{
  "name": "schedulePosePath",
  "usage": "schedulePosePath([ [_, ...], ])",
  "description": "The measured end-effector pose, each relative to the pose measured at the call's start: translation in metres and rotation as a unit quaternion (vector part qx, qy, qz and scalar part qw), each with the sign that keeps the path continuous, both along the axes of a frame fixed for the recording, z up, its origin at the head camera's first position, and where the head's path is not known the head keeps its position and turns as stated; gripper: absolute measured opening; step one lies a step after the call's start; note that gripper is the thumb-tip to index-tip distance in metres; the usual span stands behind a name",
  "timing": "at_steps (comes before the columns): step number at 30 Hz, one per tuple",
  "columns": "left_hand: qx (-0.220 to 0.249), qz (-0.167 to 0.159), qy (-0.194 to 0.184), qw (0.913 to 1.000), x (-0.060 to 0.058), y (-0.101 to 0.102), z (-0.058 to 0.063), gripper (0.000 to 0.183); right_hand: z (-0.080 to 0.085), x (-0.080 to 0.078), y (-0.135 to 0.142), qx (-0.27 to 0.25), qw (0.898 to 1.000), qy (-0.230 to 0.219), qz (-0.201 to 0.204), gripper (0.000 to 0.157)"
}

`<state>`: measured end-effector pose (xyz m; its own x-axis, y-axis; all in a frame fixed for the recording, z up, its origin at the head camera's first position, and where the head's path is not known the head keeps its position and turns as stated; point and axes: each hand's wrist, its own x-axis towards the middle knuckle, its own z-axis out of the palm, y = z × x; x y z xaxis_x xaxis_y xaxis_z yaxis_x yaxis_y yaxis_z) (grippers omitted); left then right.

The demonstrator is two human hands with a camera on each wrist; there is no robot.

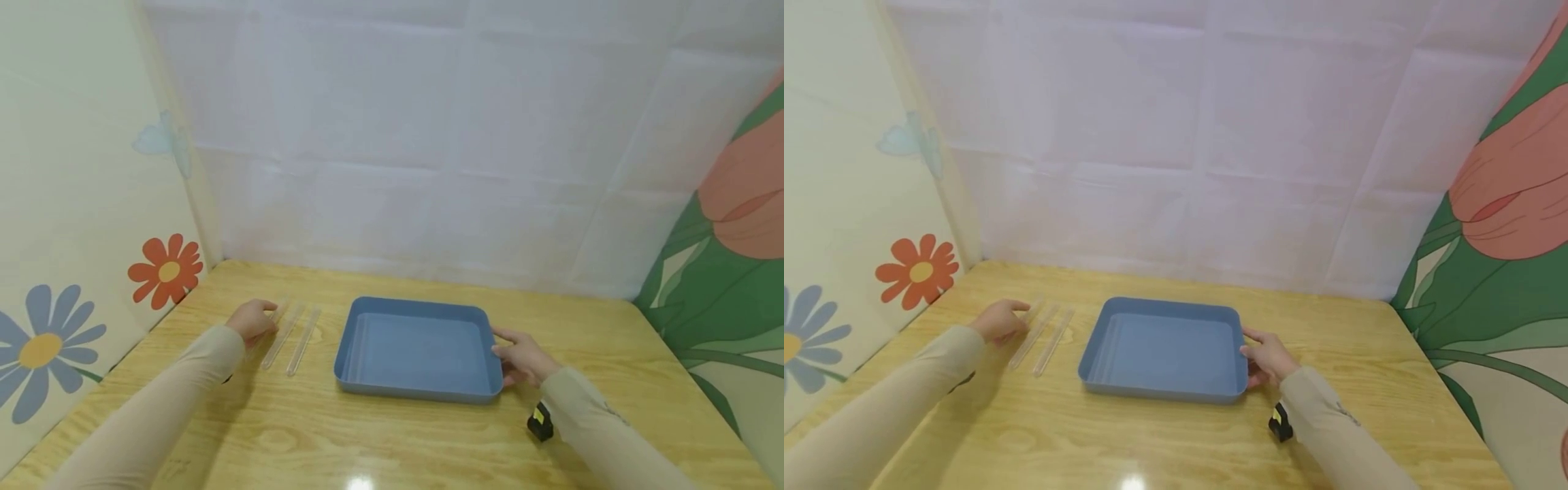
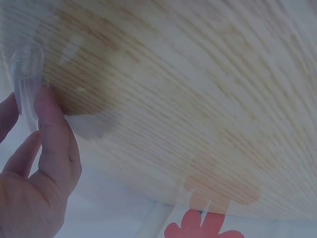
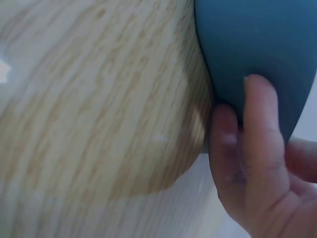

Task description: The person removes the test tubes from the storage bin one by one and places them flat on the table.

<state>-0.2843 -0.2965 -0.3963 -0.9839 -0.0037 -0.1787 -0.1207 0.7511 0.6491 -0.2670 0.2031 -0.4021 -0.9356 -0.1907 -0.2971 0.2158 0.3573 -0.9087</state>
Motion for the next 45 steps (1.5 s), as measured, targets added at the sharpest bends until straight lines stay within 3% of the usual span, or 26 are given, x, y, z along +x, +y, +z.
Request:
schedulePosePath([
  [7,-0.021,-0.009,0.010,0.9997,-0.003,-0.003,-0.005,0.061,0.001,0.000,0.000,-0.003,1.000,0.003,0.002,0.056],
  [17,-0.033,-0.011,-0.008,0.9994,0.002,-0.007,-0.006,0.071,-0.001,0.003,-0.001,0.012,1.000,-0.006,-0.009,0.055],
  [22,-0.087,-0.051,0.002,0.9949,0.006,-0.012,0.002,0.067,-0.001,0.002,-0.002,0.013,1.000,-0.010,-0.012,0.055],
  [25,-0.097,-0.066,0.004,0.9931,0.010,-0.014,0.008,0.062,-0.001,0.001,-0.001,0.011,1.000,-0.009,-0.009,0.056],
  [34,-0.041,-0.079,-0.022,0.9958,0.026,-0.019,0.020,0.061,0.000,0.000,0.001,0.005,1.000,-0.008,-0.004,0.056],
  [45,-0.032,-0.098,0.008,0.9947,0.047,-0.013,0.039,0.059,0.002,0.001,0.000,0.002,1.000,-0.009,-0.006,0.056],
])
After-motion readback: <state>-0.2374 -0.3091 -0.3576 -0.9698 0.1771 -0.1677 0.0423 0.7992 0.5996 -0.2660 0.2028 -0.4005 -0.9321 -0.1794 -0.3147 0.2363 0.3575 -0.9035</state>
